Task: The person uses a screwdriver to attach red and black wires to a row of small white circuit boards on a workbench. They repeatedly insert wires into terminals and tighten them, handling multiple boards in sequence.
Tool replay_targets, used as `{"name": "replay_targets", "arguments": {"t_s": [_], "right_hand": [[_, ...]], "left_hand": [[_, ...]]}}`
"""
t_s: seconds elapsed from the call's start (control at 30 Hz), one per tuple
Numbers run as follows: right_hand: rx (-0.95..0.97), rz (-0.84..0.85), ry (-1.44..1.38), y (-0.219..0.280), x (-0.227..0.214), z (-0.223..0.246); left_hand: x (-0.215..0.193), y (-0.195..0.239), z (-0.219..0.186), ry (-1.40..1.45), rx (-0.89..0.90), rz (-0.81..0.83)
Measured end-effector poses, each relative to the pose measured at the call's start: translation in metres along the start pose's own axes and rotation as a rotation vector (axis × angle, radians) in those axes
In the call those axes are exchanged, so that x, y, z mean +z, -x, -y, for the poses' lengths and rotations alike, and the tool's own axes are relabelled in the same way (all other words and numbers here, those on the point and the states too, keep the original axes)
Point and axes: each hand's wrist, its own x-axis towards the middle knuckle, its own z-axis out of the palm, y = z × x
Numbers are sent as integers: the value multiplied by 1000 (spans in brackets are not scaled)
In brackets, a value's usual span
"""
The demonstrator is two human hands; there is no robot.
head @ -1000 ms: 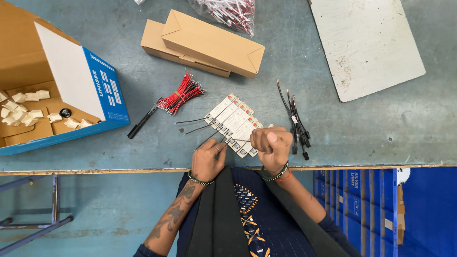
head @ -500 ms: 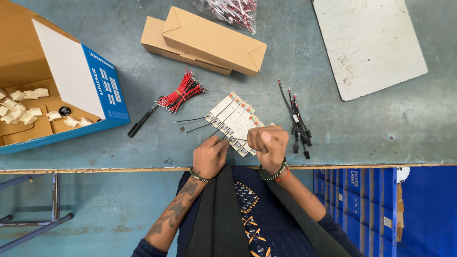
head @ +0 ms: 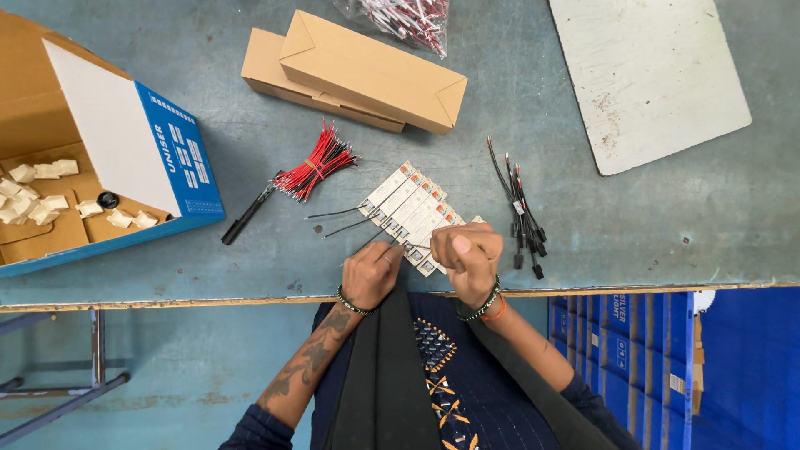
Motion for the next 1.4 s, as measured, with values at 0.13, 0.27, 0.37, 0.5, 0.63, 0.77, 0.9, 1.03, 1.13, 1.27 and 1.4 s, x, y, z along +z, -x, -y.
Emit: {"name": "replay_targets", "arguments": {"t_s": [0.13, 0.27, 0.37, 0.5, 0.63, 0.77, 0.9, 1.03, 1.13, 1.27, 1.4], "right_hand": [[12, -3, -9, 1, -1, -1], [-12, -19, -27, 1, -2, -4], [-18, -60, -85, 0, -5, -3], [-68, -101, -113, 5, -9, 7], [-132, -81, -111, 4, -11, 19], [-176, -58, -25, -4, -17, 30], [-85, -41, 54, -11, -27, 32], [159, 47, 306, -21, -17, 18], [245, 163, 535, -31, 5, 5], [259, 176, 739, -45, 37, -5], [333, 149, 900, -59, 59, -11]], "left_hand": [[0, -1, 1, -10, 21, 17], [-14, -10, -9, -52, -27, 97], [-40, -21, -18, 67, -50, 47], [-76, -50, 8, -81, -136, -163], [-85, -82, 68, -252, -215, -222], [-77, -96, 112, -199, -433, -130], [-64, -106, 142, -209, -590, -3], [-49, -121, 167, -101, -630, 76], [-43, -125, 176, -82, -637, 83], [-48, -117, 171, -99, -575, 71], [-57, -119, 169, -73, -614, 162]]}}
